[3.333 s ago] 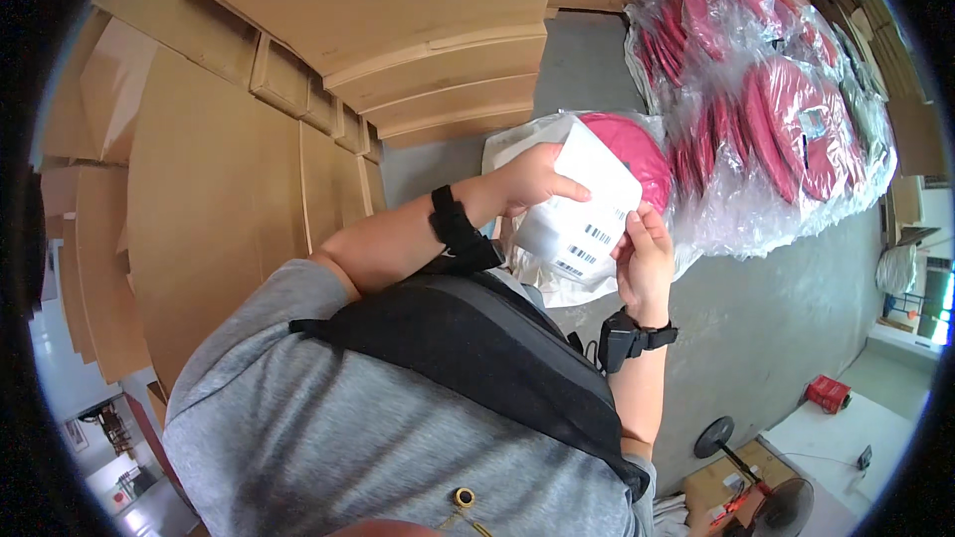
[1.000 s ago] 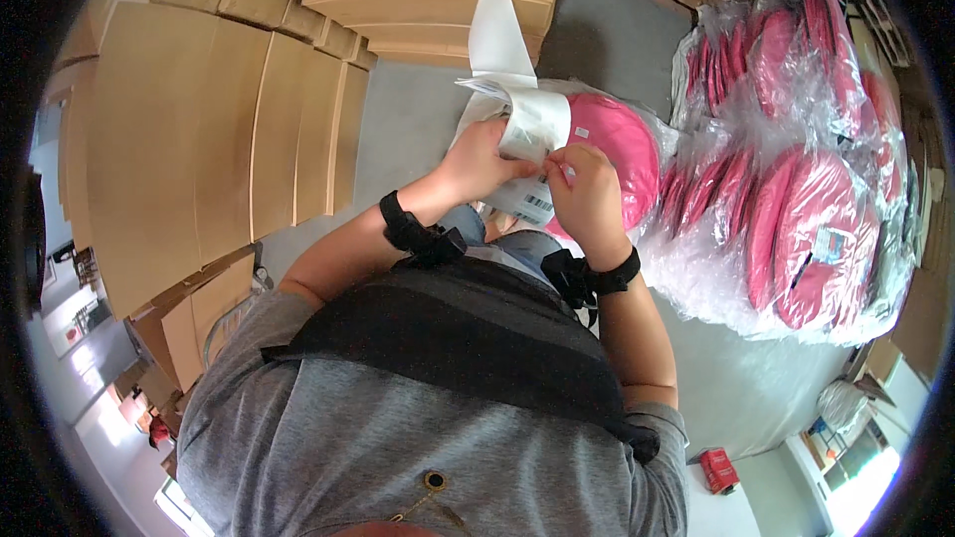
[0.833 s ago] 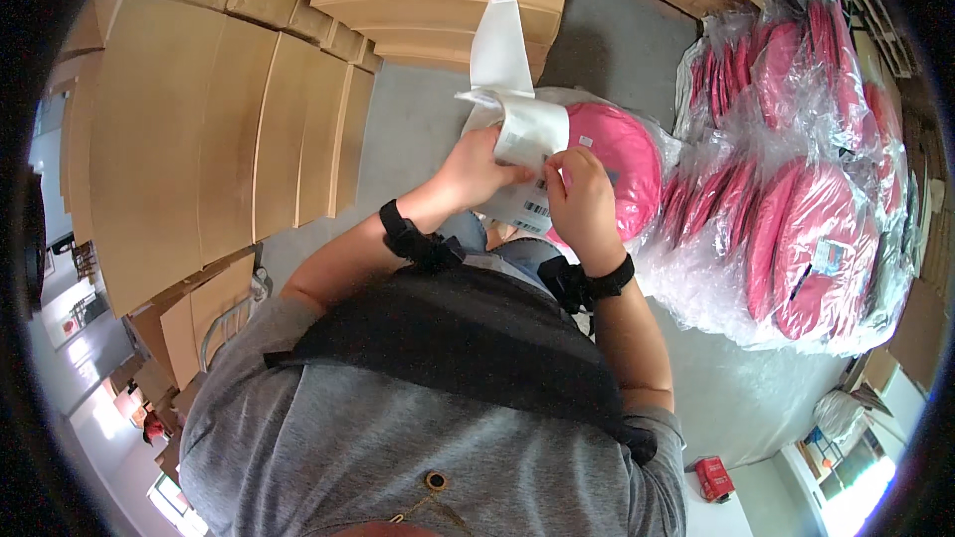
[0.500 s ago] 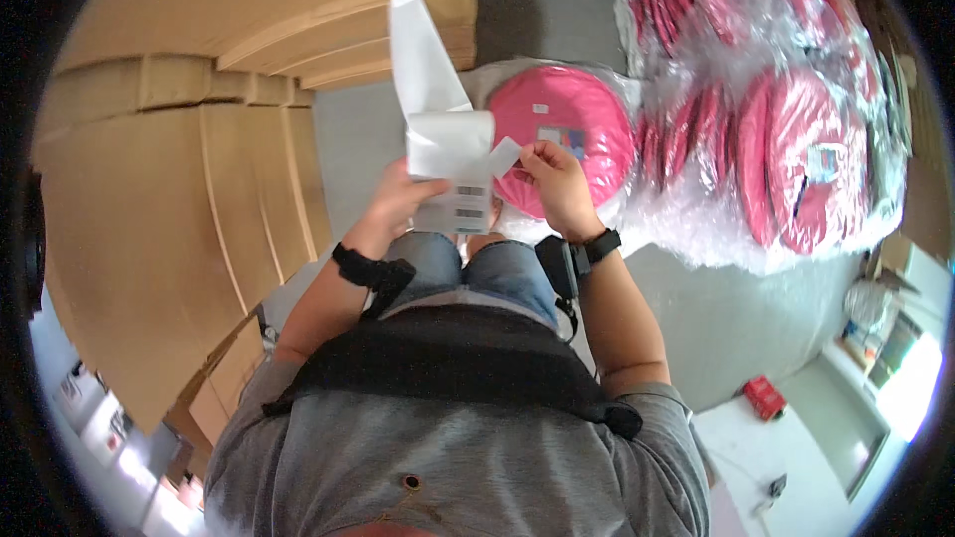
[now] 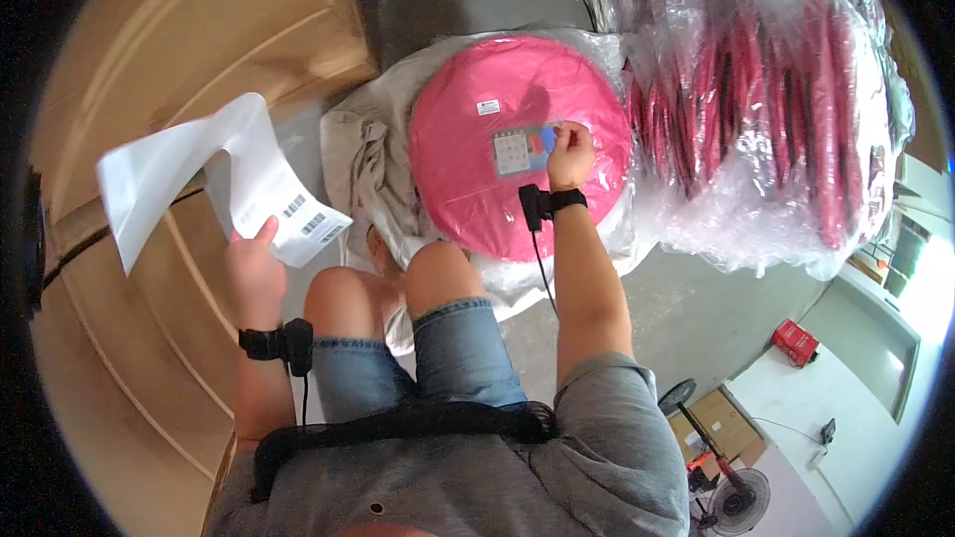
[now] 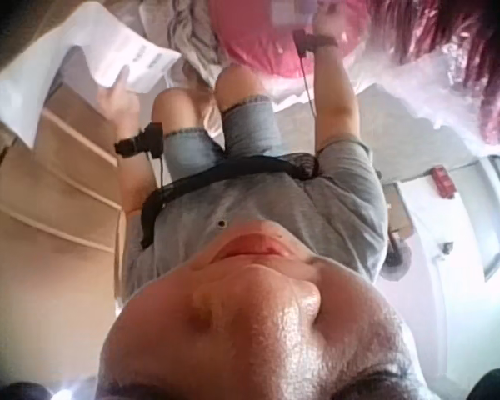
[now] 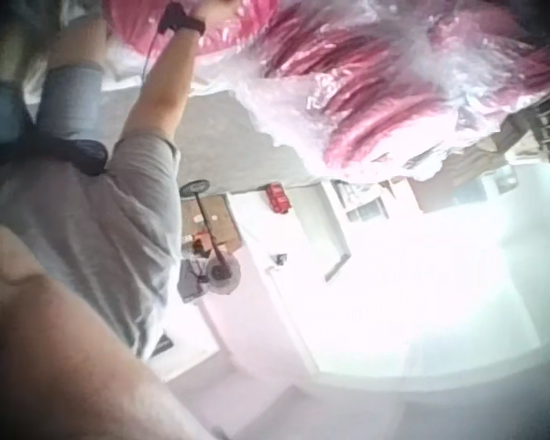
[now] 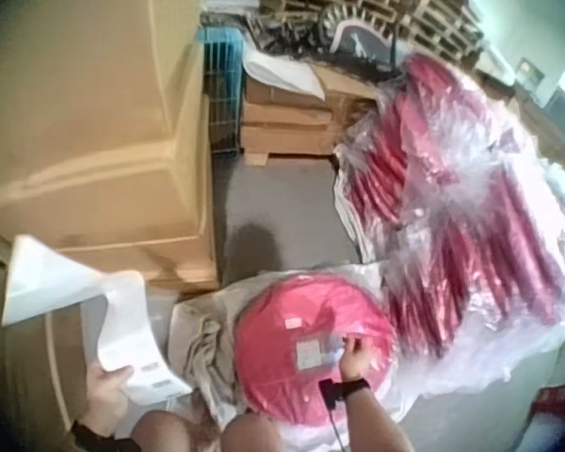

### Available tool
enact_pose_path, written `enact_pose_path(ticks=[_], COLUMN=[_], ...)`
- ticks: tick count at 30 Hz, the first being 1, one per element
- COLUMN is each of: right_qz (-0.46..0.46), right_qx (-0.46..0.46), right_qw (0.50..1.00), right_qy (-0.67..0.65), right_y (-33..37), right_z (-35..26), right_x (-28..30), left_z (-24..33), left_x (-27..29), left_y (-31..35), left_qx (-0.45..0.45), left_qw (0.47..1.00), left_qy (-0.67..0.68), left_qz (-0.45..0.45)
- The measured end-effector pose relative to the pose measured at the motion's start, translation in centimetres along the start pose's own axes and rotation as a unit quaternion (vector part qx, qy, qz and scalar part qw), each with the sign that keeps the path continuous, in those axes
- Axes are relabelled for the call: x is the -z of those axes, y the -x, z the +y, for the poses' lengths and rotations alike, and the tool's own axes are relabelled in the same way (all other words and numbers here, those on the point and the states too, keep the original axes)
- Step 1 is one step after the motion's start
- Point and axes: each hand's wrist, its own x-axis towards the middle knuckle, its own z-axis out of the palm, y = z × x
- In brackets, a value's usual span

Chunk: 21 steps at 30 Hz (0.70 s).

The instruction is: The person repeatedly picks up a pink circular item wrapped in plastic, peels a label from a roll, and sticks it onto the item. They then place the labeled item into a cardboard box. This process is repeated multiple times.

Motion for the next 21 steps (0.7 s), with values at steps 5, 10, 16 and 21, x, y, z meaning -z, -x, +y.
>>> enact_pose_path(ticks=[5,10,16,21], right_qz=[0.009,0.005,0.006,0.007], right_qx=[0.158,0.235,0.276,0.283], right_qw=[0.974,0.947,0.935,0.937], right_qy=[0.16,0.22,0.222,0.207], right_y=[-1.4,-2.0,-1.8,-2.1], right_z=[8.7,14.3,16.8,17.2], right_x=[-6.1,-9.3,-10.8,-11.3], left_z=[-8.1,-12.1,-12.8,-12.8], left_x=[0.5,0.7,1.4,1.2], left_y=[-6.0,-9.3,-11.1,-11.8], left_qx=[-0.023,-0.032,-0.052,-0.036], left_qw=[1.0,0.999,0.998,0.999], left_qy=[0.019,0.03,0.026,0.026], left_qz=[-0.006,-0.006,-0.013,0.023])
